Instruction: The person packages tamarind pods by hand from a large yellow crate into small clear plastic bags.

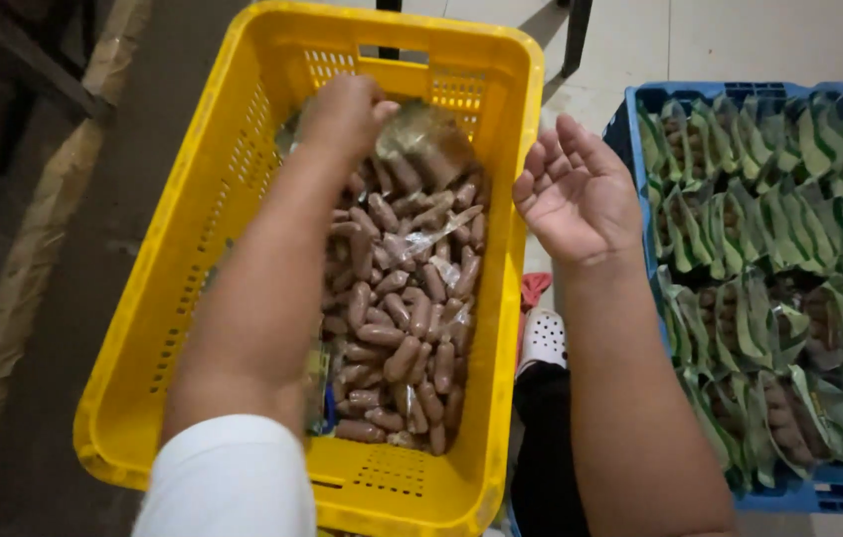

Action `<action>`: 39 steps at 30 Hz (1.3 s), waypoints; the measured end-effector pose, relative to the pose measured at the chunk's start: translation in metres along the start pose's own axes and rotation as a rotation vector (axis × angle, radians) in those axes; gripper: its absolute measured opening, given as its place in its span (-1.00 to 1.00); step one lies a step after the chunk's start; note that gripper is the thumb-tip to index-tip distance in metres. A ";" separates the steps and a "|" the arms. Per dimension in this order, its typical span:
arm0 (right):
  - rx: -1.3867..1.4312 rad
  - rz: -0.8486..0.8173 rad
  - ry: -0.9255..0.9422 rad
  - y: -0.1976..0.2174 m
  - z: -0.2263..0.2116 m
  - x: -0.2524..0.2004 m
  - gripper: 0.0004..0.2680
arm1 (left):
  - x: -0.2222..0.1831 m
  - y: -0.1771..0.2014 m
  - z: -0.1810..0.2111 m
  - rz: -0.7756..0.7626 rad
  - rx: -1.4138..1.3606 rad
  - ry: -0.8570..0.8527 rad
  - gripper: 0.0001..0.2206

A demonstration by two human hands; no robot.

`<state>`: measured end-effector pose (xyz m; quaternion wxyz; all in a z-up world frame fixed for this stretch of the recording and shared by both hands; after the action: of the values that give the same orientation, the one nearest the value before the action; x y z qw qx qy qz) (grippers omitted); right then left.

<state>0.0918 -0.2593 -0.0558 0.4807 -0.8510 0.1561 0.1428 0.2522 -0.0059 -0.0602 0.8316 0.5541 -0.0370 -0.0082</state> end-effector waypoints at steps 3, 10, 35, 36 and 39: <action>0.001 -0.052 -0.005 -0.003 0.008 0.003 -0.86 | -0.017 -0.006 -0.036 -0.018 0.108 -0.046 -0.78; -0.125 -0.150 -0.027 -0.008 0.027 -0.001 -0.88 | -0.126 -0.101 -0.128 -0.715 0.391 -0.305 -0.17; -0.404 -0.227 0.025 -0.030 0.059 -0.039 -0.77 | -0.198 -0.033 -0.132 -0.771 0.499 0.184 -0.78; -0.441 -0.250 0.034 -0.031 0.059 -0.039 -0.80 | -0.197 -0.023 -0.127 -0.773 0.490 0.259 -0.77; -0.505 -0.305 0.059 -0.044 0.059 -0.051 -0.86 | -0.198 0.007 -0.111 -0.754 0.369 0.367 -0.80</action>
<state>0.0578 -0.1802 -0.0306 0.2649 -0.9611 0.0000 0.0784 0.0620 0.1095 -0.1064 0.6509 0.6599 0.3142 -0.2052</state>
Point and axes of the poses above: each hand's wrist, its own x-axis towards the middle knuckle, its own y-axis out of the back of the hand, z = x × y, the point moved 8 cm from there along x, towards the middle knuckle, and after that the axes turned 8 degrees about y, right-handed, at the moved point
